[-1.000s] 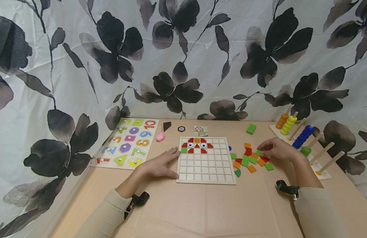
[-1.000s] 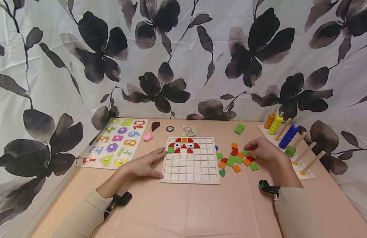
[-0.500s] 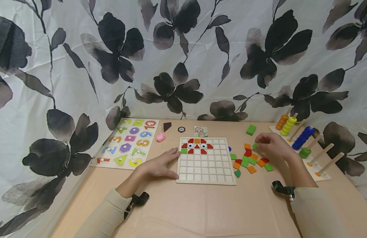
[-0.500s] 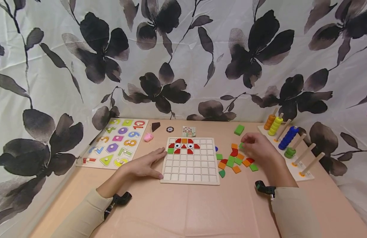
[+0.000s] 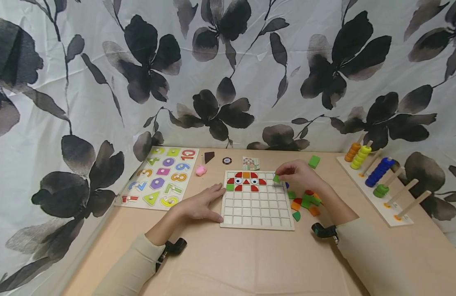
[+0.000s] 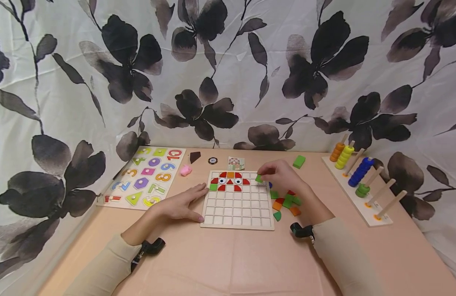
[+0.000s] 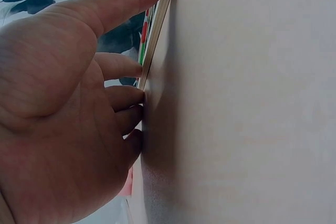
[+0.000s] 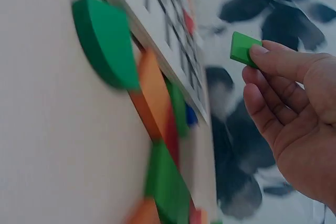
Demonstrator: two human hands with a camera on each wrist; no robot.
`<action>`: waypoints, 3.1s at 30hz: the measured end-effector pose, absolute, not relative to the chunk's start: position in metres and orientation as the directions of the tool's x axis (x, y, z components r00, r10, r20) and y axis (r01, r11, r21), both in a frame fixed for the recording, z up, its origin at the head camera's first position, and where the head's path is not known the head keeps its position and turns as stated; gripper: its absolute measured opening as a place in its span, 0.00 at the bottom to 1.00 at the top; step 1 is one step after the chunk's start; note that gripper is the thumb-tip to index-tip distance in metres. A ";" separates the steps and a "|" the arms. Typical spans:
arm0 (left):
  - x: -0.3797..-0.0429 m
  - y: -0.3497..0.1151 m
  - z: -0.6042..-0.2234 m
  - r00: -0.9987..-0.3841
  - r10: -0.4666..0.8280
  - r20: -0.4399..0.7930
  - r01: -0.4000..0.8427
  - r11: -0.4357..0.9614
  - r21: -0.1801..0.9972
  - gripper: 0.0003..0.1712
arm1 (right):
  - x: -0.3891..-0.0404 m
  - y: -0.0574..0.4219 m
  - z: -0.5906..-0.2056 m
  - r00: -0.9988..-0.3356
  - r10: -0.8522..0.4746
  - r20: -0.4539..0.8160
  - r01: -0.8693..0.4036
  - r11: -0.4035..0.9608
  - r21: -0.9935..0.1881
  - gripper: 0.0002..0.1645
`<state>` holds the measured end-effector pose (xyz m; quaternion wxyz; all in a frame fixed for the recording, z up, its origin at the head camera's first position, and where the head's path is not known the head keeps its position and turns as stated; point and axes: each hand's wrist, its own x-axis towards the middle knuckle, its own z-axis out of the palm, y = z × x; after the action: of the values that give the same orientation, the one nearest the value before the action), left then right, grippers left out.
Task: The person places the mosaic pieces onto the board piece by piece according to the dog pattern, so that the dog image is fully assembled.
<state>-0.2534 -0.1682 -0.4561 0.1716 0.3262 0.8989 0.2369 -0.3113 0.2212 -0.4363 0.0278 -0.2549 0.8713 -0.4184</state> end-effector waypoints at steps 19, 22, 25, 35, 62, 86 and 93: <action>-0.254 -0.167 -0.454 -0.727 0.667 -0.161 0.500 0.676 0.541 0.58 | -0.317 0.169 -0.452 -0.803 -0.589 0.094 -0.502 0.583 -0.639 0.06; -0.254 -0.167 -0.454 -0.726 0.668 -0.161 0.503 0.676 0.539 0.58 | -0.314 0.168 -0.452 -0.798 -0.598 0.078 -0.514 0.607 -0.606 0.09; -0.254 -0.167 -0.454 -0.727 0.668 -0.158 0.503 0.675 0.540 0.58 | -0.310 0.167 -0.450 -0.788 -0.613 0.060 -0.533 0.630 -0.565 0.13; -0.252 -0.167 -0.454 -0.725 0.670 -0.158 0.502 0.672 0.545 0.58 | -0.304 0.178 -0.451 -0.804 -0.589 0.081 -0.529 0.648 -0.548 0.17; -0.253 -0.167 -0.455 -0.729 0.669 -0.146 0.511 0.674 0.534 0.57 | -0.275 0.379 -0.455 -0.840 -0.500 -0.211 -0.198 0.644 -0.739 0.16; -0.255 -0.167 -0.455 -0.730 0.666 -0.157 0.507 0.680 0.530 0.57 | -0.295 0.263 -0.424 -0.930 -0.345 0.128 -0.304 0.524 -0.795 0.13; -0.254 -0.167 -0.456 -0.728 0.668 -0.156 0.502 0.674 0.543 0.58 | -0.309 0.169 -0.420 -0.850 -0.514 0.115 -0.378 0.444 -0.812 0.11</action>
<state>-0.2543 -0.1668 -0.4556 0.1738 0.3256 0.8981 0.2392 -0.3093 0.1693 -0.4195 0.0742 -0.2633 0.8465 -0.4568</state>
